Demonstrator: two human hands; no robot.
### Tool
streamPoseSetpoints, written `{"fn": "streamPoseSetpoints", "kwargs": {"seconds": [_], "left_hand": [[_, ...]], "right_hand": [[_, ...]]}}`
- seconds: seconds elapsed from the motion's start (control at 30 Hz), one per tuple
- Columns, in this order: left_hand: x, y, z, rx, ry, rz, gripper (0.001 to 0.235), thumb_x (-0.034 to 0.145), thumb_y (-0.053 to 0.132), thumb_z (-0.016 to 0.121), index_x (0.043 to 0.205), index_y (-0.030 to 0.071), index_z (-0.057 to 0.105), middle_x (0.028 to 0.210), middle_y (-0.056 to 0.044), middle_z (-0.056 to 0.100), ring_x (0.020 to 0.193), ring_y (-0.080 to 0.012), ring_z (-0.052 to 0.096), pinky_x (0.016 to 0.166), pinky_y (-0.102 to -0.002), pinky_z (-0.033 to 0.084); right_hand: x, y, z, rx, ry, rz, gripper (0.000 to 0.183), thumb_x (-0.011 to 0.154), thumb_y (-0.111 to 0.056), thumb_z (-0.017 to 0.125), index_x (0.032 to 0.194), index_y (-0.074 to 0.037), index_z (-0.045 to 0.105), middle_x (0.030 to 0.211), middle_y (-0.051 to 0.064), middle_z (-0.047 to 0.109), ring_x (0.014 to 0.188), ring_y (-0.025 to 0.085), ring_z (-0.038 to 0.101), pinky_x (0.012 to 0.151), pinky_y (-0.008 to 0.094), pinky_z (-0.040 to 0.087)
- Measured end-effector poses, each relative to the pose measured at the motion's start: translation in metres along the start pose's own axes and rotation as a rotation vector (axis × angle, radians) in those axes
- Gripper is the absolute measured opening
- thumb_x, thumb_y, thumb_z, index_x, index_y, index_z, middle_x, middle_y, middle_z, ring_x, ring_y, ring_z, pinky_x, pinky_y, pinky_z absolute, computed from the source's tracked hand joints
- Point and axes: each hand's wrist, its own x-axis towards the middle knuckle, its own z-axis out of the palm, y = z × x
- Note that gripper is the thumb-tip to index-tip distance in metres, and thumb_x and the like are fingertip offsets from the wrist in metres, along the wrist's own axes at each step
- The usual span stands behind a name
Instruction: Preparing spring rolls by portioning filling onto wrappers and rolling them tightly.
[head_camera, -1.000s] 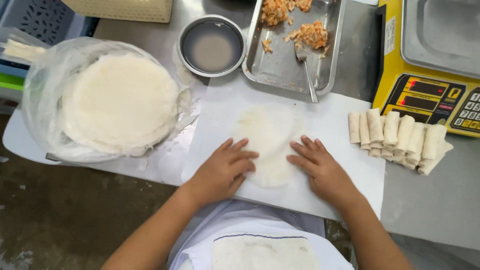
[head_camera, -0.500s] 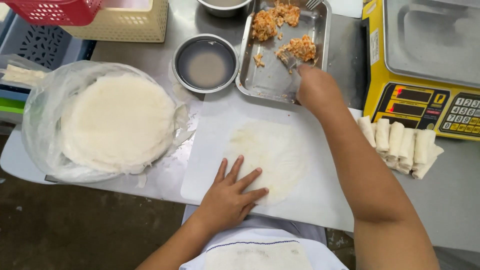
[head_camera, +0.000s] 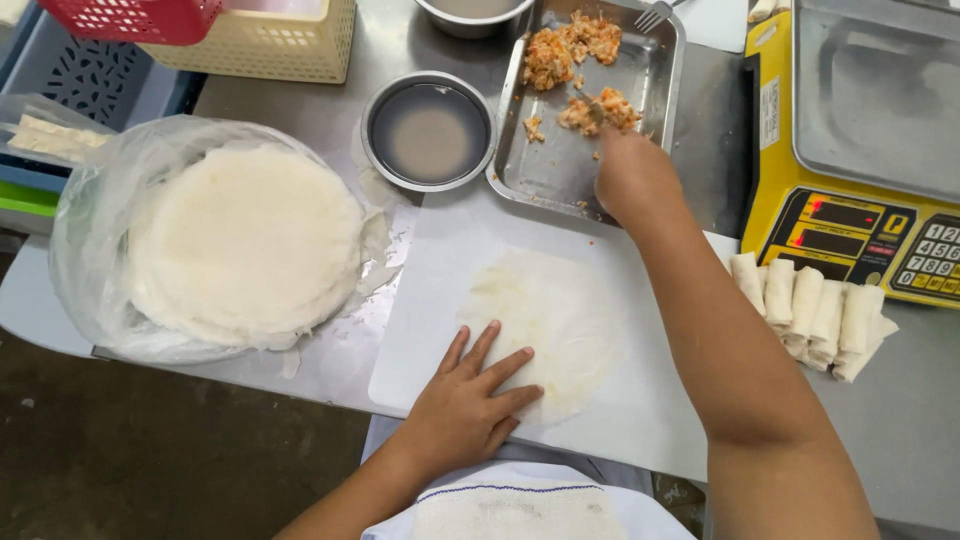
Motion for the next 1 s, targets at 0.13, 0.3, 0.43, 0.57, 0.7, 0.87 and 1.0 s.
{"fn": "streamPoseSetpoints", "kwargs": {"seconds": [0.13, 0.3, 0.43, 0.57, 0.7, 0.87, 1.0], "left_hand": [[0.000, 0.000, -0.001, -0.003, -0.009, 0.002, 0.032, 0.088, 0.021, 0.073, 0.120, 0.021, 0.071, 0.145, -0.009, 0.058, 0.141, -0.0555, 0.040, 0.115, -0.071, 0.028], [0.001, 0.000, -0.002, -0.014, 0.010, -0.001, 0.029, 0.088, 0.021, 0.074, 0.117, 0.020, 0.071, 0.143, -0.010, 0.060, 0.141, -0.0548, 0.041, 0.114, -0.070, 0.030], [0.002, 0.000, -0.003, -0.012, 0.030, -0.005, 0.026, 0.089, 0.021, 0.074, 0.115, 0.019, 0.071, 0.143, -0.010, 0.060, 0.141, -0.0546, 0.042, 0.115, -0.070, 0.030], [-0.001, 0.001, -0.003, -0.038, 0.011, -0.006, 0.024, 0.090, 0.020, 0.074, 0.113, 0.017, 0.070, 0.143, -0.014, 0.058, 0.141, -0.0548, 0.042, 0.116, -0.069, 0.030], [0.000, 0.000, -0.002, -0.048, 0.020, -0.011, 0.022, 0.090, 0.019, 0.073, 0.111, 0.018, 0.071, 0.142, -0.013, 0.059, 0.142, -0.0541, 0.041, 0.116, -0.069, 0.029], [-0.001, -0.002, -0.002, -0.042, 0.047, -0.003, 0.020, 0.090, 0.017, 0.070, 0.110, 0.015, 0.067, 0.135, -0.012, 0.060, 0.140, -0.0532, 0.044, 0.116, -0.068, 0.031], [-0.001, -0.002, -0.004, -0.090, 0.074, -0.001, 0.006, 0.095, 0.014, 0.064, 0.100, 0.010, 0.062, 0.111, -0.011, 0.060, 0.135, -0.0519, 0.050, 0.112, -0.067, 0.036]], "right_hand": [[-0.009, 0.003, -0.001, 0.212, 0.015, -0.212, 0.053, 0.097, -0.003, 0.048, 0.146, -0.018, 0.060, 0.128, 0.017, 0.068, 0.105, 0.042, 0.064, 0.074, 0.053, 0.051], [-0.020, 0.000, -0.016, 0.131, -0.004, -0.133, 0.055, 0.097, -0.001, 0.046, 0.149, -0.017, 0.056, 0.125, 0.018, 0.067, 0.102, 0.042, 0.063, 0.073, 0.053, 0.051], [-0.005, 0.002, -0.012, 0.100, -0.019, -0.134, 0.081, 0.082, 0.015, 0.043, 0.152, -0.025, 0.054, 0.127, 0.013, 0.068, 0.110, 0.039, 0.062, 0.082, 0.050, 0.052], [-0.009, 0.007, -0.016, 0.158, -0.086, -0.204, 0.064, 0.091, 0.006, 0.043, 0.143, -0.024, 0.063, 0.119, 0.011, 0.072, 0.100, 0.033, 0.066, 0.076, 0.045, 0.049], [-0.016, 0.018, -0.019, 0.150, -0.184, -0.264, 0.069, 0.091, 0.013, 0.041, 0.139, -0.029, 0.067, 0.121, 0.006, 0.068, 0.096, 0.029, 0.063, 0.073, 0.041, 0.048], [-0.029, 0.038, -0.019, 0.230, -0.204, -0.316, 0.052, 0.095, -0.003, 0.047, 0.133, -0.028, 0.072, 0.115, 0.003, 0.073, 0.100, 0.023, 0.064, 0.085, 0.036, 0.047], [-0.091, 0.066, -0.039, 0.335, -0.104, -0.404, 0.031, 0.100, -0.016, 0.056, 0.125, -0.019, 0.074, 0.107, -0.001, 0.079, 0.097, 0.014, 0.070, 0.089, 0.030, 0.049]]}}
